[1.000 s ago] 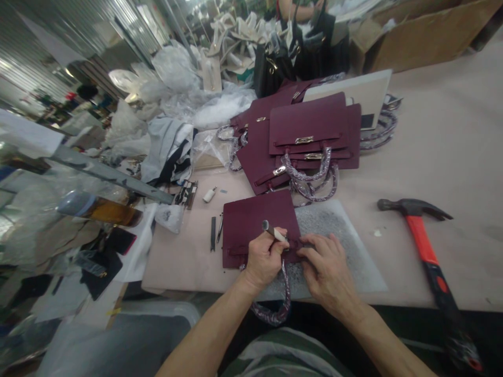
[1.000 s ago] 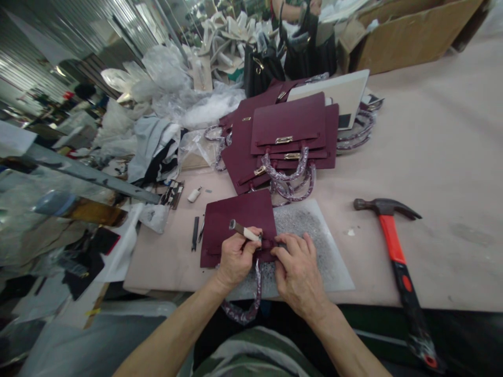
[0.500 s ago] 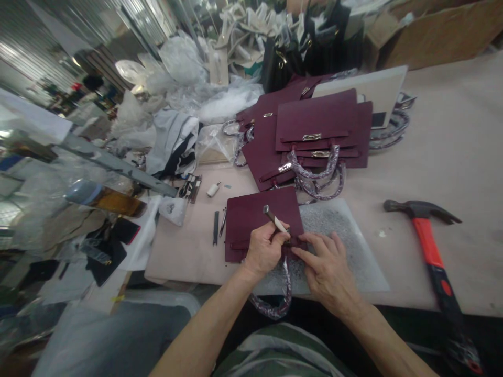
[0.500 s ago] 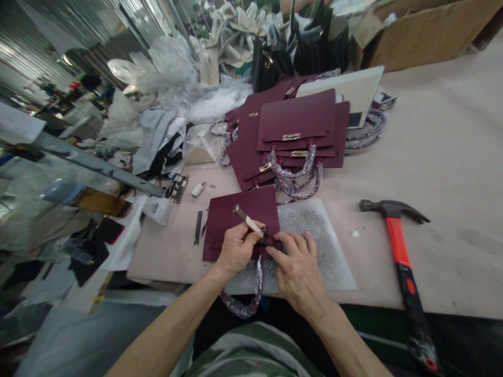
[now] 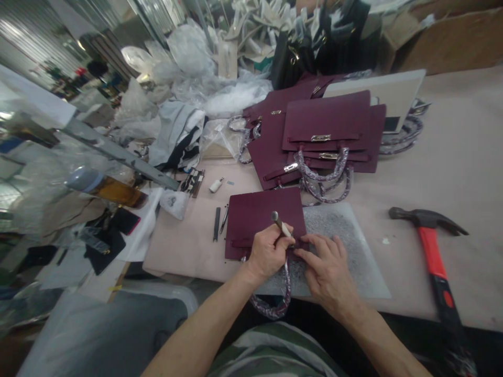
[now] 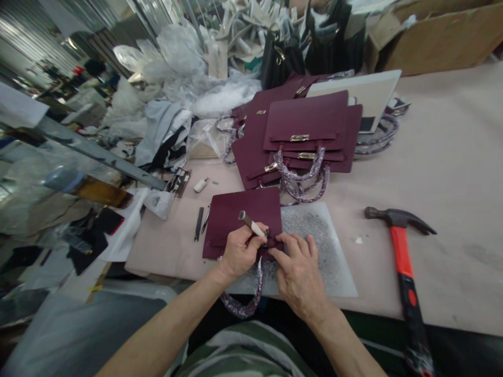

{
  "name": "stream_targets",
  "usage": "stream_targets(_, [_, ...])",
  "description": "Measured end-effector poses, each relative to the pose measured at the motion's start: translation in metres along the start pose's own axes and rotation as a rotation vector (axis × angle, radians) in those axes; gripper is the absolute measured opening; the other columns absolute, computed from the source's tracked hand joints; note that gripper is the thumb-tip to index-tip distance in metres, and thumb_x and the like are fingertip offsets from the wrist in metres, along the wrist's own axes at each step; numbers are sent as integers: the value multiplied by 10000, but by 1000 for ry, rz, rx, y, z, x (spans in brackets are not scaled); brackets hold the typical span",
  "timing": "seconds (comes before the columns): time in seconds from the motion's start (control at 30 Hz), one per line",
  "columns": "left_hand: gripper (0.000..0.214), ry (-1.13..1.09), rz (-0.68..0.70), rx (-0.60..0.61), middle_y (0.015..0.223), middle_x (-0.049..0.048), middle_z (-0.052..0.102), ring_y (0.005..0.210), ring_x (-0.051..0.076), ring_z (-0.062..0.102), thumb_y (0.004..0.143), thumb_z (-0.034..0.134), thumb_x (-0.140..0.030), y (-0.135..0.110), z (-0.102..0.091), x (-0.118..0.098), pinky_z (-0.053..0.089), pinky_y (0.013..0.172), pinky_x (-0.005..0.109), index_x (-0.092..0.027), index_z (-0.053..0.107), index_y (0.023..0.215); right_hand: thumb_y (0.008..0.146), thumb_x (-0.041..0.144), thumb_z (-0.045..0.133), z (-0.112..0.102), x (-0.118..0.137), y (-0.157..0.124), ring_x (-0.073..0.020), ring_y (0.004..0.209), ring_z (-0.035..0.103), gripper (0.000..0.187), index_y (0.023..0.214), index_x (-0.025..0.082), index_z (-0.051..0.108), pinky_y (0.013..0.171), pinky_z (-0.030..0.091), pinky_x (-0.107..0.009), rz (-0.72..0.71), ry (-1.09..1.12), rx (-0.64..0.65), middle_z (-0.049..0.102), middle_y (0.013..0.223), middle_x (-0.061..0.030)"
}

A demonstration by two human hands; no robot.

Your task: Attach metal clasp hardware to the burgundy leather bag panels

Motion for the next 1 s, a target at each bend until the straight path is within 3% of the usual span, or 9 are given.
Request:
stream_targets(0.23, [110, 15, 136, -4, 1065, 88, 736, 1016, 220, 707, 936, 585, -151, -5, 2, -8, 574, 947, 328, -170, 678, 992, 918, 47, 415, 1, 6, -9, -390, 1266, 448, 422, 1154, 212, 723, 1073, 250, -741, 76, -180, -8, 552, 1325, -153])
stream_targets(0.5, [88, 57, 222, 3, 1062, 92, 727, 1031, 221, 707, 953, 570, -175, -9, 7, -15, 590, 944, 342, -179, 656, 971, 937, 46, 399, -1, 3, -13, -374, 1296, 441, 438, 1184, 247, 700, 1065, 284, -729, 50, -81, -19, 533, 1355, -124])
stream_targets(0.57, [85, 60, 224, 6, 1066, 94, 724, 1044, 226, 702, 953, 575, -174, -10, 8, -16, 588, 952, 352, -183, 654, 983, 977, 80, 390, -12, 2, -13, -357, 1270, 463, 379, 1159, 234, 685, 1045, 336, -690, 19, -47, -62, 537, 1335, -121])
stream_targets(0.67, [86, 77, 217, 7, 1060, 95, 722, 1043, 231, 702, 947, 579, -168, -10, 10, -17, 589, 949, 355, -188, 648, 994, 1013, 176, 437, -54, -18, -19, -324, 1124, 544, 244, 1135, 180, 648, 953, 459, -551, 53, -96, -244, 573, 1230, -143])
stream_targets(0.77, [96, 102, 222, 5, 1040, 90, 720, 1019, 231, 706, 938, 566, -154, -11, 11, -19, 594, 929, 345, -192, 640, 986, 992, 317, 467, -103, -58, -40, -369, 1014, 572, 285, 1108, 124, 642, 866, 477, -529, 212, -377, -379, 589, 1148, -208])
stream_targets(0.83, [99, 106, 240, -7, 1018, 88, 718, 994, 235, 709, 930, 561, -145, -11, 11, -21, 598, 910, 343, -191, 635, 977, 958, 424, 459, -123, -95, -57, -384, 866, 573, 352, 1006, 133, 650, 739, 454, -540, 373, -564, -313, 584, 1027, -253])
stream_targets(0.87, [101, 103, 249, -16, 1010, 88, 718, 981, 237, 711, 925, 561, -140, -12, 10, -22, 600, 899, 343, -189, 633, 976, 935, 478, 471, -131, -117, -67, -348, 724, 544, 354, 914, 165, 635, 648, 424, -528, 486, -580, -267, 564, 879, -234])
stream_targets(0.93, [107, 96, 255, -32, 995, 87, 717, 954, 242, 712, 912, 567, -133, -12, 9, -21, 602, 880, 343, -186, 631, 980, 870, 483, 558, -138, -162, -88, -254, 550, 435, 262, 739, 256, 551, 552, 354, -486, 767, -425, -174, 490, 685, -149])
stream_targets(1.0, [109, 87, 249, -43, 983, 85, 715, 938, 246, 711, 900, 576, -134, -13, 9, -20, 599, 872, 345, -185, 631, 979, 763, 400, 666, -133, -193, -109, -205, 503, 380, 242, 648, 279, 491, 507, 319, -433, 1083, -90, -142, 453, 618, -97])
Point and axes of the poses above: each hand's wrist, its own y-axis towards the middle knuckle, its own z-axis out of the palm, x = y × z, the point moved 9 cm from there along y, towards the middle knuckle
